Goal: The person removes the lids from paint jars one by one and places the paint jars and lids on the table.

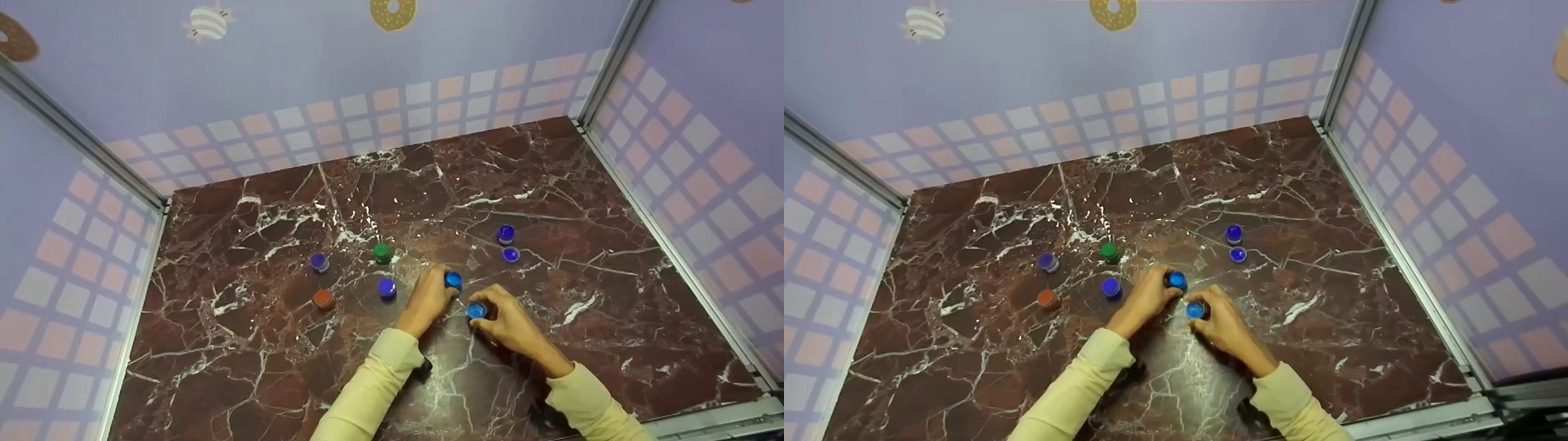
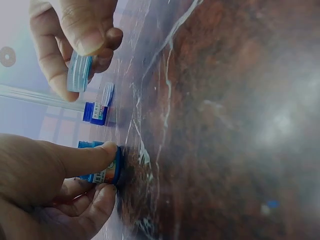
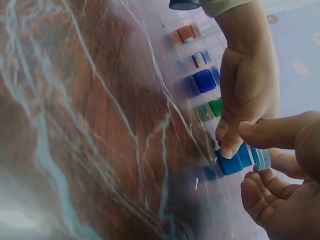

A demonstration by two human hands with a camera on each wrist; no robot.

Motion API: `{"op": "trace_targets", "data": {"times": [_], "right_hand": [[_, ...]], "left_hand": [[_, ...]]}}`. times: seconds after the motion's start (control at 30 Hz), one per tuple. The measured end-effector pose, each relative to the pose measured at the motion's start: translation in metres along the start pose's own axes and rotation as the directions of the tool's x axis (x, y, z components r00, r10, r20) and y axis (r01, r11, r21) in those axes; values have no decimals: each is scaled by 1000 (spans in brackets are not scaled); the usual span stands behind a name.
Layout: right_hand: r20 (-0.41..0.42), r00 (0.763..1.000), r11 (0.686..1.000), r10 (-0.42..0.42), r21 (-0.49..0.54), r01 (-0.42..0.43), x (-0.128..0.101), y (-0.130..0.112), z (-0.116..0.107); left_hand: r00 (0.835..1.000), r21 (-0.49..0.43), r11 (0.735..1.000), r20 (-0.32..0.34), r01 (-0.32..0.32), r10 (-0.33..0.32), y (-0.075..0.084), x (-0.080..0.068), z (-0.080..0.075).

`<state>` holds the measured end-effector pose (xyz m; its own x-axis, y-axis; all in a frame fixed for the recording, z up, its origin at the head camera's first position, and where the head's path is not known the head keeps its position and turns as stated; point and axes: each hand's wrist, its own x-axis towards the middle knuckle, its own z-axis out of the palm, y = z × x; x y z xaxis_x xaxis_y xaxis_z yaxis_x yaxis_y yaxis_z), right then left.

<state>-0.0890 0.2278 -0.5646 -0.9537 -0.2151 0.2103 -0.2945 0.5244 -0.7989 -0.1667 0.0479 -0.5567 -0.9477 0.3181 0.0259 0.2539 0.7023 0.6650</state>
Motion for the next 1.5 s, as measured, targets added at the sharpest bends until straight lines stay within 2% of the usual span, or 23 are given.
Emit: {"op": "trace_targets", "data": {"times": [0.33,0.57,0.8,1.07,1.5], "right_hand": [[-31,999,999,13,-41,-14,8,6,-4],[-67,996,996,67,-48,-70,16,6,-6],[-124,991,992,58,-107,-71,23,10,-6],[-152,984,987,92,-116,-110,31,14,-5],[-172,976,979,135,-130,-158,44,19,-3]], "left_hand": [[1000,-2,1000,-9,25,-25,5,23,6],[1000,26,1000,-19,4,-4,7,40,9],[1000,1,1000,-31,4,-4,8,57,13],[999,-44,999,-45,11,-13,9,71,15],[997,-38,999,-74,17,-20,10,87,18]]}}
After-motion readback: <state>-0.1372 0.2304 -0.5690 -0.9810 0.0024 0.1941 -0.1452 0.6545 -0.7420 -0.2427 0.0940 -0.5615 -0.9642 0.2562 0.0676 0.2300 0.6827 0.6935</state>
